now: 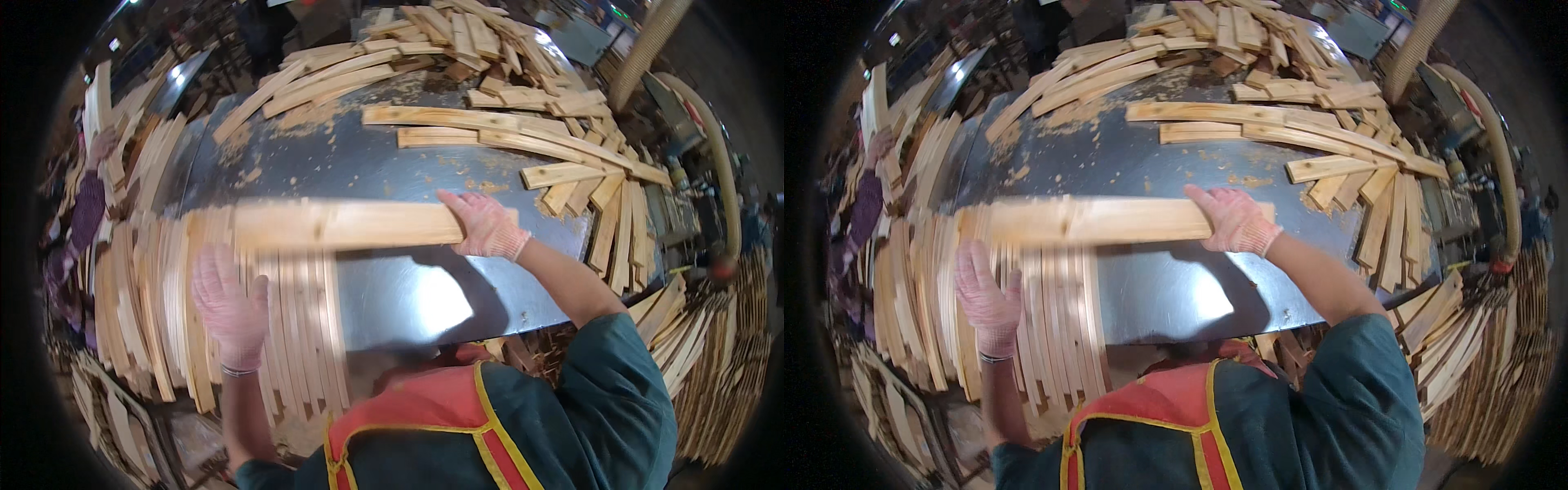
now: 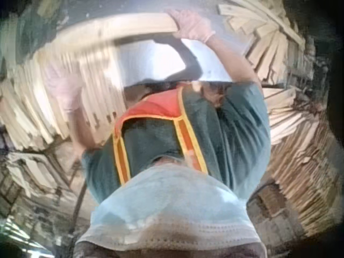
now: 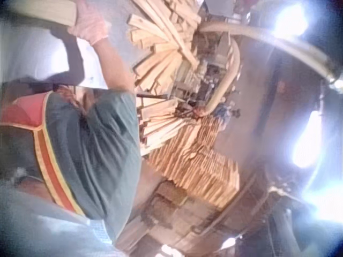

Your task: The person sorts and stacks light-colored wooden planks on a metal table in a workshop. They pick up individual planks from a scattered pile, align them, and place them into a neat stack, repeating this process continuously.

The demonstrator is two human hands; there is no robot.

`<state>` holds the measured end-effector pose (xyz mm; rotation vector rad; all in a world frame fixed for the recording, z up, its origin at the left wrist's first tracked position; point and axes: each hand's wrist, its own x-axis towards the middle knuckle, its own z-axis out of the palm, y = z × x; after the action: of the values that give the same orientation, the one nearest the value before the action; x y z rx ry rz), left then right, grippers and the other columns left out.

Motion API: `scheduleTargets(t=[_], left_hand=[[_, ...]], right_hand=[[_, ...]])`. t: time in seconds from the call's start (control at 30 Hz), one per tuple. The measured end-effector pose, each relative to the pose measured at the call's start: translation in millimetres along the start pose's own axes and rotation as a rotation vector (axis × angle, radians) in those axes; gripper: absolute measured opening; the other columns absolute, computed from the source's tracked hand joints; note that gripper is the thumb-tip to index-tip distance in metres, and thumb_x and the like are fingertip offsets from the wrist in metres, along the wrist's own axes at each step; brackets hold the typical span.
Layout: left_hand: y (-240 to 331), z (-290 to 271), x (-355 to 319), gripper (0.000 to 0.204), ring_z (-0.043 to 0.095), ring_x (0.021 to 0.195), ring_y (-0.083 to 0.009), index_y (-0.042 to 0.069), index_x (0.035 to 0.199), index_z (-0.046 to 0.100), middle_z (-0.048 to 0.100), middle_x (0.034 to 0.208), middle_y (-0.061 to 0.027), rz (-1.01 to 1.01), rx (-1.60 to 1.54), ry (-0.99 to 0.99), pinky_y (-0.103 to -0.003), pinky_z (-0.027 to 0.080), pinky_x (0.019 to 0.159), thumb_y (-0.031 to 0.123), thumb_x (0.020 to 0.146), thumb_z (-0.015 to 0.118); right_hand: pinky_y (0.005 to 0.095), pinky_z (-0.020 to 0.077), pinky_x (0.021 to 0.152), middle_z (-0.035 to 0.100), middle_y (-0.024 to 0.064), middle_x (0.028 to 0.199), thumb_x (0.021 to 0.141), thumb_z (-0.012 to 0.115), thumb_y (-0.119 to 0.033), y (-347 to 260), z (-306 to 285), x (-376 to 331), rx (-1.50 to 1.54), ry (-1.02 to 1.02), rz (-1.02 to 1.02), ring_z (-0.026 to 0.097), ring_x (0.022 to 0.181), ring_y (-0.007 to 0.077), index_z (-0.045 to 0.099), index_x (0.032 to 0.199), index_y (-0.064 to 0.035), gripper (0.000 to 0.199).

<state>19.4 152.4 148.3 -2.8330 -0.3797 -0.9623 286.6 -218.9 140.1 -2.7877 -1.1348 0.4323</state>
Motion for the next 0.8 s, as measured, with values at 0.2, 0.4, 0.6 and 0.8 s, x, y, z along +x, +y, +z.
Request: scheduleTargets(t=[0.2, 0.4, 0.6, 0.8], left_hand=[[101.3, 89.3, -32.4, 0.097, 0.041, 0.151, -0.0422, 0.010, 0.164, 0.039, 0.045, 0.162, -0.0199, -0.041, -0.103, -0.358, -0.054, 0.034, 0.126, 0.034, 0.083, 0.085], [90.5, 144.1, -99.1, 0.088, 0.036, 0.152, -0.0437, 0.010, 0.160, 0.039, 0.042, 0.161, -0.0181, -0.023, 0.131, -0.545, -0.055, 0.026, 0.129, 0.027, 0.083, 0.080], [65.9, 163.8, -116.4, 0.079, 0.040, 0.150, -0.0403, 0.008, 0.159, 0.041, 0.047, 0.160, -0.0165, -0.167, 0.133, -0.499, -0.052, 0.031, 0.126, 0.028, 0.089, 0.072], [70.9, 163.1, -99.7, 0.075, 0.044, 0.149, -0.0388, 0.007, 0.155, 0.049, 0.051, 0.158, -0.0195, -0.180, 0.133, -0.579, -0.050, 0.036, 0.124, 0.030, 0.088, 0.071]], right_hand=[[0.0468, 0.0522, 0.109, 0.062, 0.0261, 0.140, 0.073, 0.091, -0.038, 110.8, 71.0, -65.3, 0.482, 0.439, 0.590, 0.063, 0.128, 0.0428, 0.028, 0.168, -0.0102, 0.118], [0.0453, 0.0512, 0.110, 0.059, 0.0276, 0.144, 0.072, 0.091, -0.037, 145.7, 69.8, -96.8, 0.357, 0.419, 0.892, 0.060, 0.132, 0.0439, 0.027, 0.170, -0.0106, 0.120], [0.0394, 0.0575, 0.096, 0.066, 0.0163, 0.127, 0.085, 0.085, -0.020, 159.2, 70.4, -133.8, 1.329, 0.591, 0.628, 0.066, 0.110, 0.0306, 0.031, 0.170, -0.0104, 0.101], [0.0358, 0.0580, 0.074, 0.066, 0.0073, 0.102, 0.096, 0.077, -0.029, 179.5, 44.4, -223.7, 1.891, 0.801, 0.561, 0.063, 0.081, 0.0166, 0.055, 0.137, -0.0079, 0.051]])
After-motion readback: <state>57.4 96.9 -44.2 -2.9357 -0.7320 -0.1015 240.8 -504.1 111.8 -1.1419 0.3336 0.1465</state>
